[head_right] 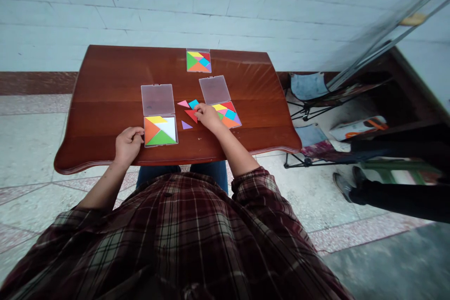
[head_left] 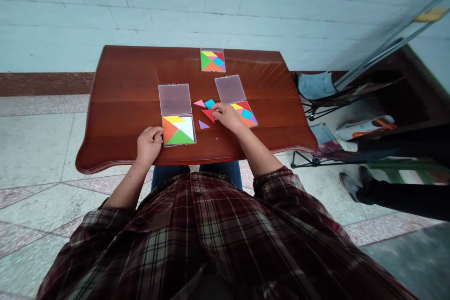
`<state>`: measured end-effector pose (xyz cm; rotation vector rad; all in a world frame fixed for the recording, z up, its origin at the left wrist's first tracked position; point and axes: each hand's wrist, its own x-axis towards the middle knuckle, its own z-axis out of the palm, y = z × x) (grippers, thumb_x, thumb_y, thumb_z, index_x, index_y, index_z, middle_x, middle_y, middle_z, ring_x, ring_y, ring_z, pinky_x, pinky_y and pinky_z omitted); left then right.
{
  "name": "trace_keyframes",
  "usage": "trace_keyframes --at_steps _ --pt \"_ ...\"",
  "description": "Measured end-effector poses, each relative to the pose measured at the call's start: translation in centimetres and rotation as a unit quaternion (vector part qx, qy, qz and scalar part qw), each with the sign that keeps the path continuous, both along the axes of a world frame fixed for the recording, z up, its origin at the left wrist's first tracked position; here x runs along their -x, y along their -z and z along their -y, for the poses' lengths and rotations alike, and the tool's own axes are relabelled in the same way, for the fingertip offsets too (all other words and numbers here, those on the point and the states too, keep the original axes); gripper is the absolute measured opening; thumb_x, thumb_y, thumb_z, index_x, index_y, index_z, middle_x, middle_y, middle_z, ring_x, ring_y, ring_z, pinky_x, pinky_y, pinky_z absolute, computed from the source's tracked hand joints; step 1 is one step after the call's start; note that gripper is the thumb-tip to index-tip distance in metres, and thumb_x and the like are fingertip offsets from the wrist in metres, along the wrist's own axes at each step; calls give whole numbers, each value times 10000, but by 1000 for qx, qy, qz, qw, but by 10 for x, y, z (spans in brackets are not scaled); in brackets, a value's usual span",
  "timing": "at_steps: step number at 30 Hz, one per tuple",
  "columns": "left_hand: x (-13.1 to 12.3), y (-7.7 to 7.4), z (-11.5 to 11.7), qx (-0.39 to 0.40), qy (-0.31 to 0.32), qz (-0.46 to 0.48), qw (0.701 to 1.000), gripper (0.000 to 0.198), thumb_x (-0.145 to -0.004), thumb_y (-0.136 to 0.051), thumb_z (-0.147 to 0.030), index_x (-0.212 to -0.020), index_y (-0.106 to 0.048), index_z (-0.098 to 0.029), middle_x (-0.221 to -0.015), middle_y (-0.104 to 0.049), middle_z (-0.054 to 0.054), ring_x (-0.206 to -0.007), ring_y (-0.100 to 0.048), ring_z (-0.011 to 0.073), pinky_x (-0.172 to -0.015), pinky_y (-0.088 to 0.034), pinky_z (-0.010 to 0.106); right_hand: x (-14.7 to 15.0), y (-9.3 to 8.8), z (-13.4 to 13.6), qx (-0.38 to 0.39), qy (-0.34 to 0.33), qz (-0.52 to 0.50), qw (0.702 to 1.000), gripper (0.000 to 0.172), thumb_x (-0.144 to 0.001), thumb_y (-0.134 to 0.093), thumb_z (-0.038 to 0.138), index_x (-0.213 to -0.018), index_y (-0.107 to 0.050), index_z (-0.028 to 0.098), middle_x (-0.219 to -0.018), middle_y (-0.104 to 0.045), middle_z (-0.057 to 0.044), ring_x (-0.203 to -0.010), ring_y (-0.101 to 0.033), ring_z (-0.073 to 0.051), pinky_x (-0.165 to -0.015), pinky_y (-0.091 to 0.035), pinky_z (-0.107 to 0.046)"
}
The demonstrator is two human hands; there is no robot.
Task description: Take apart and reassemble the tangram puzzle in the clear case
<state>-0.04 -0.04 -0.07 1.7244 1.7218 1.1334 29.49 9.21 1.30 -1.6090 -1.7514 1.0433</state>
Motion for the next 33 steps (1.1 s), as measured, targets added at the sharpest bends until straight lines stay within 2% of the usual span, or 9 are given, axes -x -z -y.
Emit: trace_keyframes --at_steps 4,8,14,20,26,33 --pt "1 0 0 -1 2 -9 1000 231 -759 -454 -129 -786 -673 -194 -747 -648 -2 -594 -583 113 -662 -498 247 0 4 0 1 10 -11 1000 112 -726 -560 189 -835 -577 213 -620 -538 63 -636 -527 -126 -688 -425 -289" --pt "1 0 0 -4 3 -11 1000 236 -763 -446 -131 -786 -672 -194 -744 -645 -2 -593 -584 114 -674 -498 255 6 -1 3 30 18 -90 995 127 -736 -579 191 -862 -570 208 -615 -539 71 -610 -545 -110 -662 -440 -271" --pt "1 1 1 -1 3 1 1000 219 -770 -452 -149 -785 -667 -186 -757 -641 -1 -576 -576 103 -628 -486 236 38 -14 10 80 -8 -152 985 83 -764 -602 176 -839 -572 196 -585 -531 64 -570 -528 -95 -564 -409 -232" --pt "1 4 0 -7 6 -3 1000 224 -769 -450 -145 -786 -669 -190 -754 -629 2 -576 -586 108 -624 -483 240 66 -9 6 102 -19 -133 986 72 -753 -621 151 -751 -563 193 -612 -547 53 -564 -517 -86 -593 -437 -239" --pt "0 4 1 0 8 -2 1000 223 -762 -445 -132 -775 -658 -197 -752 -621 -4 -567 -584 105 -619 -471 238 72 -9 5 112 -28 -110 987 80 -748 -620 153 -749 -554 198 -629 -553 36 -607 -527 -106 -621 -448 -266" --pt "1 4 1 -9 13 0 1000 223 -774 -448 -145 -781 -665 -196 -749 -618 4 -601 -592 123 -652 -476 261 73 -7 3 59 -53 -34 996 69 -749 -621 177 -773 -564 208 -672 -586 21 -629 -539 -121 -629 -433 -272"
